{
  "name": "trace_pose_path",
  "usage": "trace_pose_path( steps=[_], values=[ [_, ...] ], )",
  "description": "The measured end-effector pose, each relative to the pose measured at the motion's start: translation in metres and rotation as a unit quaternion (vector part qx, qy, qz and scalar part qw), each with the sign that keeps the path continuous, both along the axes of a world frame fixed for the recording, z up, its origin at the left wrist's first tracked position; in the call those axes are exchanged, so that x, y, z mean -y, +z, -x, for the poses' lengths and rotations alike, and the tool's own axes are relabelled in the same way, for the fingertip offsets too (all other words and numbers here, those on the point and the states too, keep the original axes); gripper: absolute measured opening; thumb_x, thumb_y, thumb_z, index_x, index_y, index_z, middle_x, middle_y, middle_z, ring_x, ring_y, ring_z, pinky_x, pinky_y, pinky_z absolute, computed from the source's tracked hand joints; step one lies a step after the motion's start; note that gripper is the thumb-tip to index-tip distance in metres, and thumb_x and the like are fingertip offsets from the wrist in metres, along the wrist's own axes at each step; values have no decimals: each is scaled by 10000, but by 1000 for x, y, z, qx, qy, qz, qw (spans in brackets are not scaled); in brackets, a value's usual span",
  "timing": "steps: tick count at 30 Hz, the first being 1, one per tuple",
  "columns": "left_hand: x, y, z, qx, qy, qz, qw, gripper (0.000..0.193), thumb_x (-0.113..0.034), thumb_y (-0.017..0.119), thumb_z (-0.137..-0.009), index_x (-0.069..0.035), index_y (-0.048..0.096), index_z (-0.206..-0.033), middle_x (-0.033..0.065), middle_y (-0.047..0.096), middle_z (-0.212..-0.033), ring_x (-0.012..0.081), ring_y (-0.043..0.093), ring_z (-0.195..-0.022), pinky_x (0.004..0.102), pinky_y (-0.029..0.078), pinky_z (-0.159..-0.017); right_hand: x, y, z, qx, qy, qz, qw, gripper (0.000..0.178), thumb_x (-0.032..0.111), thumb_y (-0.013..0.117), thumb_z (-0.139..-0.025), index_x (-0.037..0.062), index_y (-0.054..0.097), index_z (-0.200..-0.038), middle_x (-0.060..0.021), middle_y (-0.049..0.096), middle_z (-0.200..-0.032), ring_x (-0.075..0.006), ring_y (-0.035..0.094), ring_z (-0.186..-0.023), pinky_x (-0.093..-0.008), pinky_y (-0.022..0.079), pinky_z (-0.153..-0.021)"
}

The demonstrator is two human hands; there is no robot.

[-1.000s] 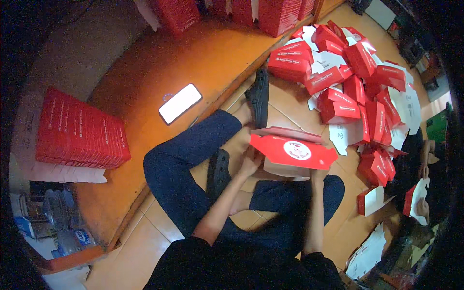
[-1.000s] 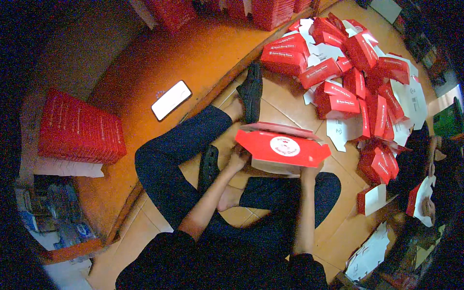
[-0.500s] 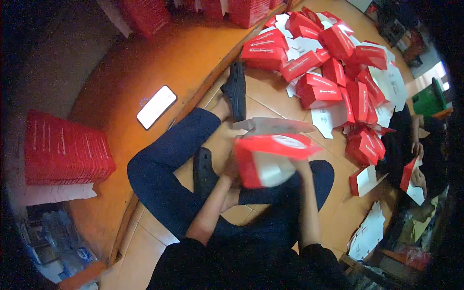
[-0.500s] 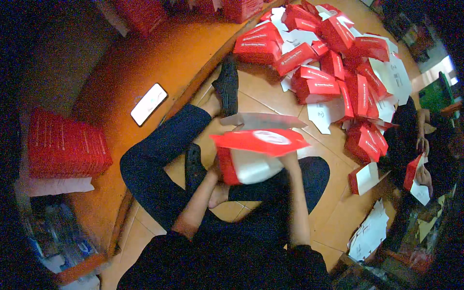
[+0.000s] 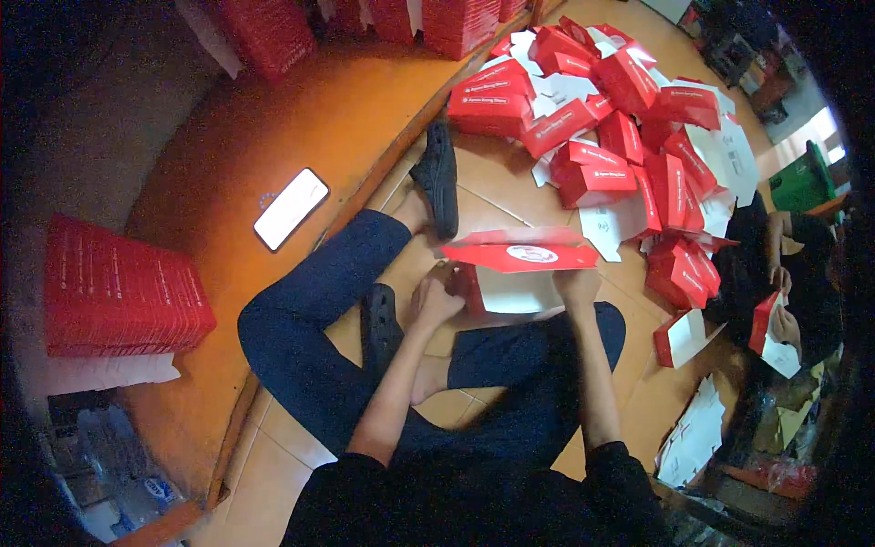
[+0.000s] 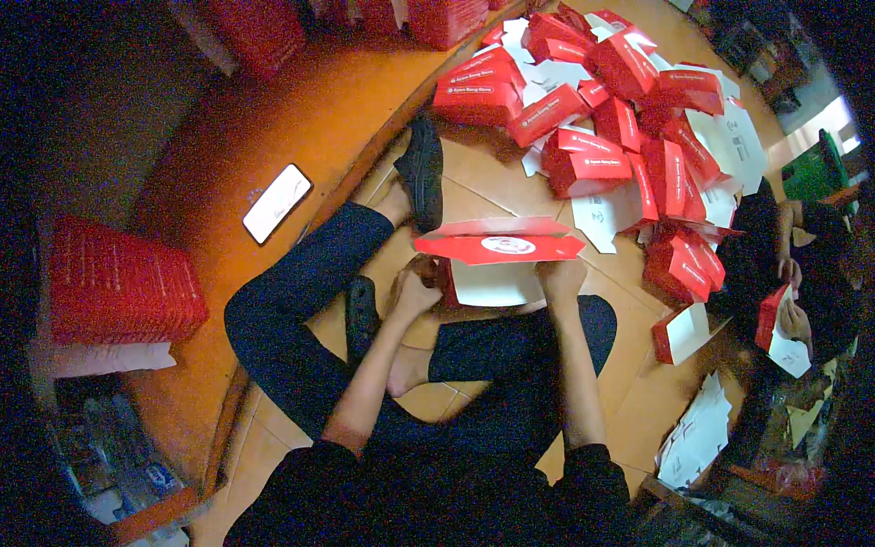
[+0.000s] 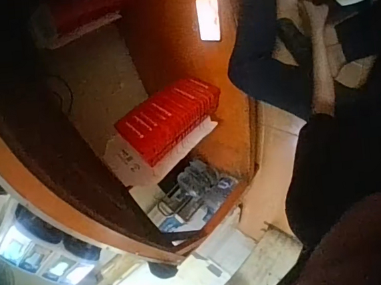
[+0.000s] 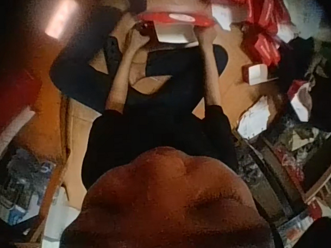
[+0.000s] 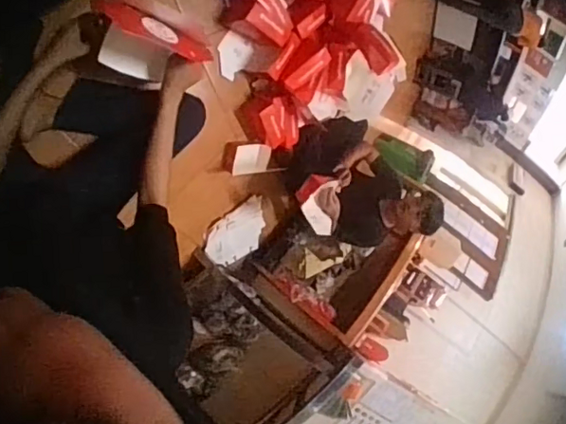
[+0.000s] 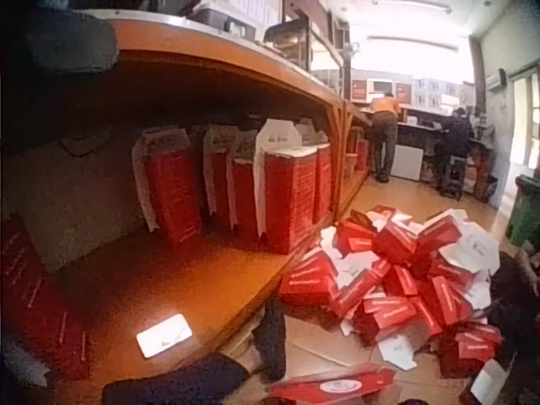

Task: The person assembles cardboard boxes by hand while sitting on the floor, folding the sides and lids of several white and red boxes one at a time and adding them to a growing pile.

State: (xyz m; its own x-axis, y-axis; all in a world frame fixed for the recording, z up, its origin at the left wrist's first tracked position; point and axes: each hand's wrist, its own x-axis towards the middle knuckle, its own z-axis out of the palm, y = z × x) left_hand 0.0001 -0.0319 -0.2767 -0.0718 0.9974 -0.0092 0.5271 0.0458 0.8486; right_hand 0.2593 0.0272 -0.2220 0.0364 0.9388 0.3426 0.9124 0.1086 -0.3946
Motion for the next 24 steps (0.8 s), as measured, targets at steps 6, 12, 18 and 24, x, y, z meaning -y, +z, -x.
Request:
trace_pose_path(
  steps=[6, 12, 18, 24],
  values=[
    [12, 25, -10, -54, 33, -18, 998, 473, -145, 625, -658, -97, 550, -1122, 183, 608, -977, 355, 604, -876, 427, 497, -734, 26, 20, 50, 36, -41, -43, 998, 218, 226, 558, -817, 58, 632, -936, -174, 626, -940, -354, 581, -917, -453, 446, -806],
    [36, 16, -9, -139, 26, -45, 989, 556, -145, 581, -762, -115, 437, -1298, 198, 552, -1106, 403, 548, -986, 485, 479, -790, 53, 34, 145, 29, 123, 111, 986, 247, 262, 546, -806, 46, 630, -891, -161, 633, -769, -345, 610, -662, -465, 490, -633],
    [29, 63, -15, -157, -4, 153, 976, 529, -150, 602, -739, -113, 482, -1252, 184, 544, -1141, 409, 571, -954, 486, 488, -780, 46, 9, 145, -230, 148, -60, 960, 127, 133, 620, -725, 75, 624, -838, -119, 624, -742, -288, 611, -655, -384, 484, -563],
    [28, 59, -19, -160, -47, 159, 973, 604, -262, 644, -720, -145, 444, -1277, 196, 535, -1152, 408, 571, -971, 495, 483, -794, 48, 5, 134, 1, 150, -108, 983, 192, 114, 650, -658, 84, 638, -847, -95, 641, -753, -283, 620, -605, -375, 497, -530]
  ],
)
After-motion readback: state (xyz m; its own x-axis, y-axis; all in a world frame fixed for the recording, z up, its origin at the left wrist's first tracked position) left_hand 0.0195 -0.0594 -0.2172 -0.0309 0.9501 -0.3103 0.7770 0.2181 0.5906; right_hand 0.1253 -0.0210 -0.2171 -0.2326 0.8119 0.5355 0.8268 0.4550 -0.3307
